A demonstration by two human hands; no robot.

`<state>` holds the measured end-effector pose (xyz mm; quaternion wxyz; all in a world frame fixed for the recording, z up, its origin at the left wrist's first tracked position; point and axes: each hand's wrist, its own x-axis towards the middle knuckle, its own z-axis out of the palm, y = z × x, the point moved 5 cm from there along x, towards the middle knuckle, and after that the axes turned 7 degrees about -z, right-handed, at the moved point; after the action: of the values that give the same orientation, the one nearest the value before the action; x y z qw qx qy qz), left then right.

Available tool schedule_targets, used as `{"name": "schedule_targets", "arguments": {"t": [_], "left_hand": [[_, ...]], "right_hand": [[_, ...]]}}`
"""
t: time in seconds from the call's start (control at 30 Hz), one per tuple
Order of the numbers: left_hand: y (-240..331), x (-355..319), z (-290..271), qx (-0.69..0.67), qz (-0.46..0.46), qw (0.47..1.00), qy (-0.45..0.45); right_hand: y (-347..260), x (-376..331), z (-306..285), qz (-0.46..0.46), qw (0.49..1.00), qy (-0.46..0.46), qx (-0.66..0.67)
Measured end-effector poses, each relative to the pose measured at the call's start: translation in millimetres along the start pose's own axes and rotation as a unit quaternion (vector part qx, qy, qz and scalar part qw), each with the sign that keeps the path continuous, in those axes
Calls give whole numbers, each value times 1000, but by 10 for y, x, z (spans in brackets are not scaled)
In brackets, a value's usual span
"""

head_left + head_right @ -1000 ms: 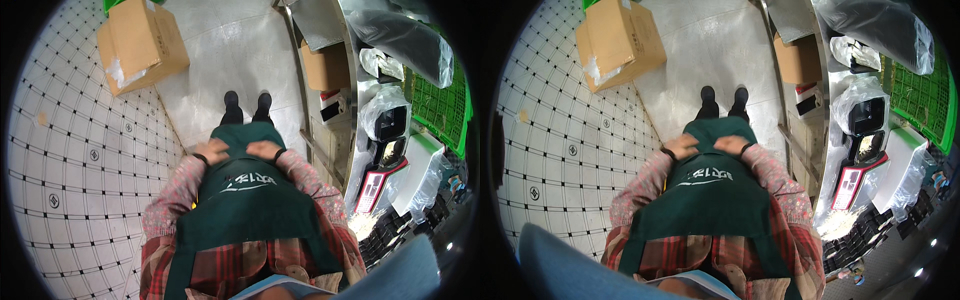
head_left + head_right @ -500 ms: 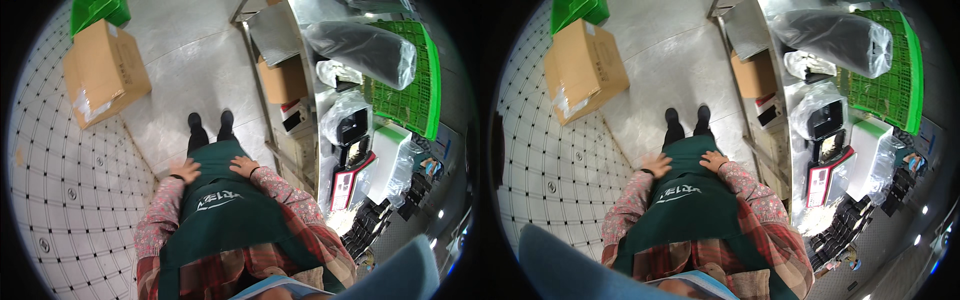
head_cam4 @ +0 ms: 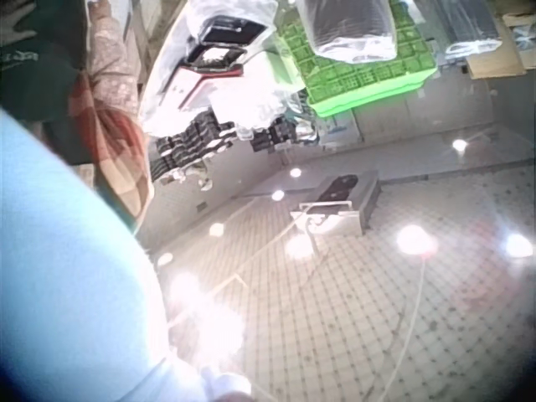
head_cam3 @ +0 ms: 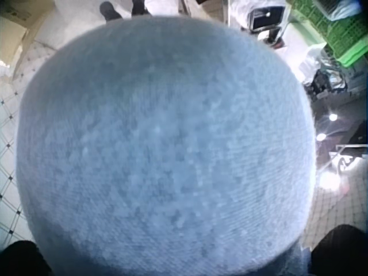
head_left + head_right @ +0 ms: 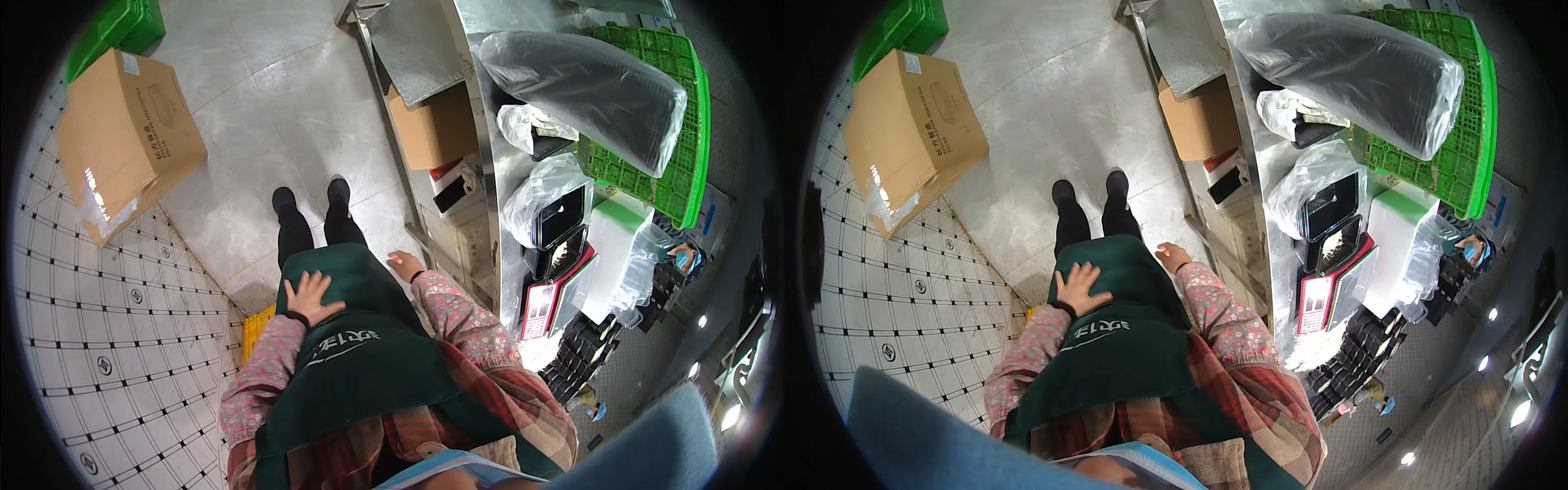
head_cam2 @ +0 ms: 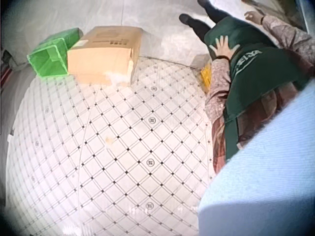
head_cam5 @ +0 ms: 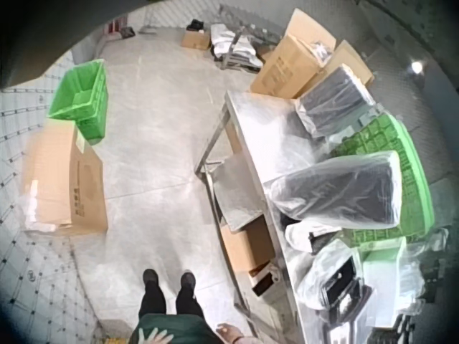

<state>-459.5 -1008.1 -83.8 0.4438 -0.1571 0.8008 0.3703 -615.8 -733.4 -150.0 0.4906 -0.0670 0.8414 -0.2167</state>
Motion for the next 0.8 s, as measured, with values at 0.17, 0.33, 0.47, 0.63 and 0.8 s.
{"name": "schedule_targets", "arguments": {"t": [0.17, 0.33, 0.47, 0.63, 0.8], "left_hand": [[-742, 275, -198, 87, -117, 980, 135], [-1505, 421, -322, -146, -174, 959, 170], [-988, 614, 229, -98, -202, 973, 50], [-920, 629, 288, -59, -176, 980, 70], [-846, 657, 171, -28, -202, 975, 93]], "right_hand": [[-26, 230, 50, 6, 995, 17, 102], [670, 447, -59, 46, 991, 76, 104], [1013, 658, -405, 119, 983, 139, 15], [1930, 882, -668, 155, 945, 288, -12], [2372, 1544, -1169, 219, 918, 325, 54]]}}
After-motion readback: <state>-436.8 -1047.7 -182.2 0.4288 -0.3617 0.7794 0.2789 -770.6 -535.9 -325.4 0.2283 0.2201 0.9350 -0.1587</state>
